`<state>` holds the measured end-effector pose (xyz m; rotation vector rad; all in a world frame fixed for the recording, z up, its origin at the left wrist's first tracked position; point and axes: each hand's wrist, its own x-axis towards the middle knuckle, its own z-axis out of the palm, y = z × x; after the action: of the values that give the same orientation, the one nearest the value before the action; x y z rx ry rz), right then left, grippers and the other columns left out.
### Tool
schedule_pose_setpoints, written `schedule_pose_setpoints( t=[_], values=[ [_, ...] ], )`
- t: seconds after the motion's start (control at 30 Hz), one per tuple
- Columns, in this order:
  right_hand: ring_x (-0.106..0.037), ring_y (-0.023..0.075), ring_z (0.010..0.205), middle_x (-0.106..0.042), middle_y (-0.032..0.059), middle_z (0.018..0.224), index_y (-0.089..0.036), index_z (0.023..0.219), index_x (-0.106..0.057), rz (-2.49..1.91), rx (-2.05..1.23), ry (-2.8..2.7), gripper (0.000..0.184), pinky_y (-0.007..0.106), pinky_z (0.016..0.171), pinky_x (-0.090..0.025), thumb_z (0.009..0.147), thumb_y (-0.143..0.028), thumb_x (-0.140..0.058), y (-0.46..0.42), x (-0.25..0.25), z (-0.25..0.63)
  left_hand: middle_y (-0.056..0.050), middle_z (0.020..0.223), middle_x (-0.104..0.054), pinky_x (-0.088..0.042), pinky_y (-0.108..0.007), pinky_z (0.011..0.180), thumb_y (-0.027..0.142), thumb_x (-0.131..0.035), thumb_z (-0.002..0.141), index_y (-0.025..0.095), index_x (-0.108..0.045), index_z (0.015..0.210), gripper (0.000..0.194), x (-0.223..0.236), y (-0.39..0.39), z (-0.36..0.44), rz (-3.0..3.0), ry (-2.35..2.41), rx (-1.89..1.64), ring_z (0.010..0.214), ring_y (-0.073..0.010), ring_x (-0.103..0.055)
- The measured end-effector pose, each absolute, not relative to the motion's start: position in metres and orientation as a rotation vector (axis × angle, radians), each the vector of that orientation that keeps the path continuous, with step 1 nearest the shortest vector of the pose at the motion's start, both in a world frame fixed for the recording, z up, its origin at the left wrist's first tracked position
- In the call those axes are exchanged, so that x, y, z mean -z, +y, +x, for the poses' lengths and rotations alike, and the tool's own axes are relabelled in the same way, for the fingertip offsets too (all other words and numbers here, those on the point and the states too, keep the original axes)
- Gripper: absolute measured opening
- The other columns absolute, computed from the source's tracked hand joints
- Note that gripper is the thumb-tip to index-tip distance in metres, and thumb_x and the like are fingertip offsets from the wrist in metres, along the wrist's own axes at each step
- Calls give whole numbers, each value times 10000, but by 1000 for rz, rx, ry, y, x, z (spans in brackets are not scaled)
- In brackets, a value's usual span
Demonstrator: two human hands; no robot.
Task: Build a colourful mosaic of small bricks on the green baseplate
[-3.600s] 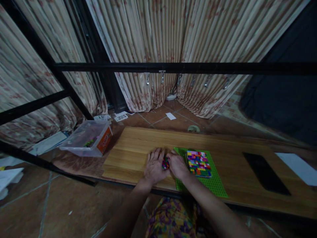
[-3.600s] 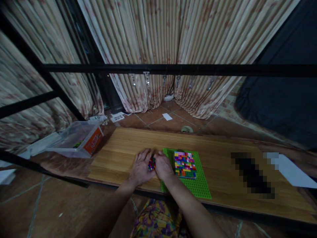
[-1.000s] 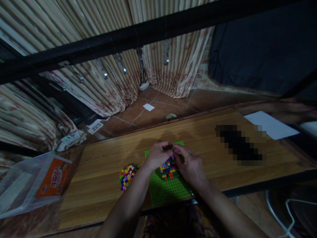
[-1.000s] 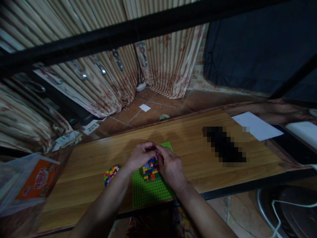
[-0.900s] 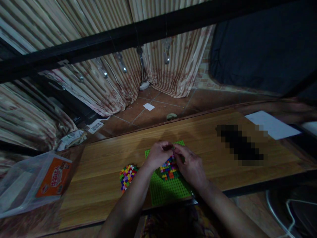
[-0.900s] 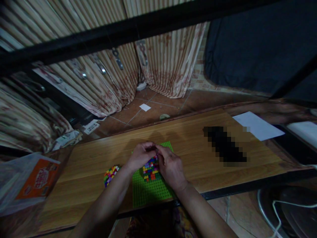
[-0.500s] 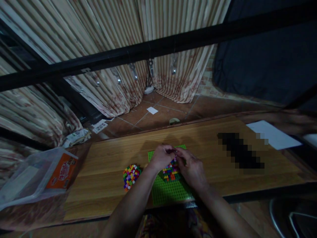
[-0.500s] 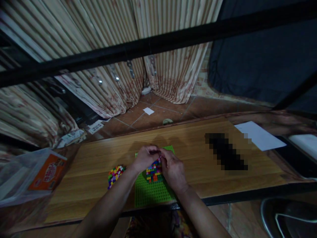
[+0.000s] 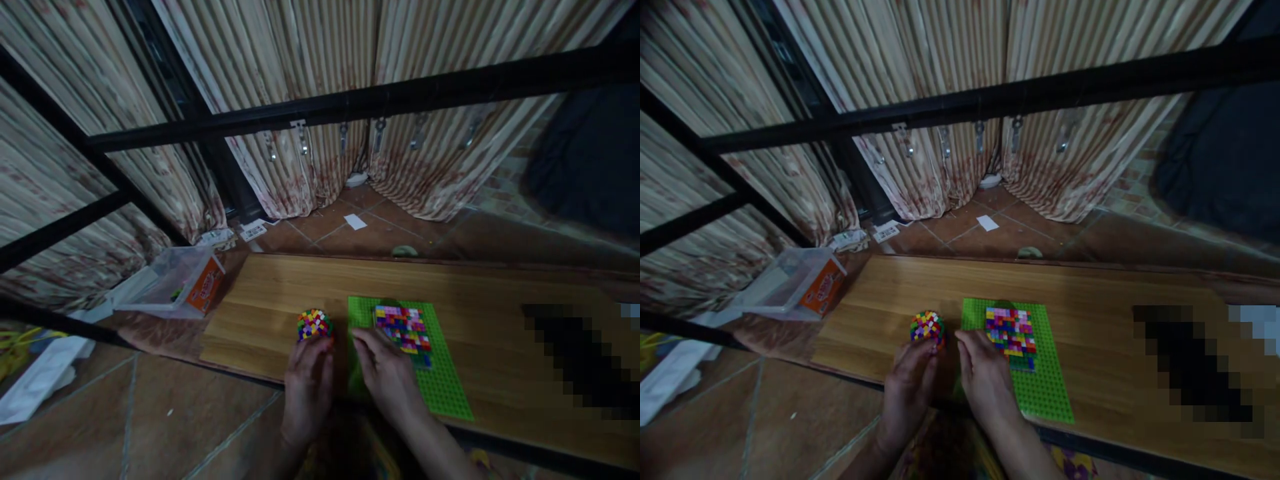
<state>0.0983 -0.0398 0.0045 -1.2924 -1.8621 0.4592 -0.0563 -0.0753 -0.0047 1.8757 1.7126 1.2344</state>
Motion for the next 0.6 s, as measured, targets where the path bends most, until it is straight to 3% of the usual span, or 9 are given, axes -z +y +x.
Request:
schedule_pose_setpoints(
  t=[0.27, 0.6],
  values=[
    [-663, 207, 823, -686, 90, 953, -179, 1066, -625, -1528, -395, -2031, 232, 318, 760, -518, 870, -165, -501, -9, 13, 58, -74, 1087, -640, -515, -422, 883, 214, -588, 831, 229, -584, 1154, 323, 30, -80, -90, 1891, 1885, -1121, 1029, -239, -598],
    [-662, 185, 731, -687, 46, 837, -219, 831, -659, -1671, -450, -2040, 53, 267, 639, -462, 818, -193, -615, 2, 20, 48, -77, 1091, -629, -521, -387, 878, 190, -560, 845, 215, -592, 1133, 291, 30, -76, -88, 1893, 1842, -1141, 1025, -221, -595]
  ],
)
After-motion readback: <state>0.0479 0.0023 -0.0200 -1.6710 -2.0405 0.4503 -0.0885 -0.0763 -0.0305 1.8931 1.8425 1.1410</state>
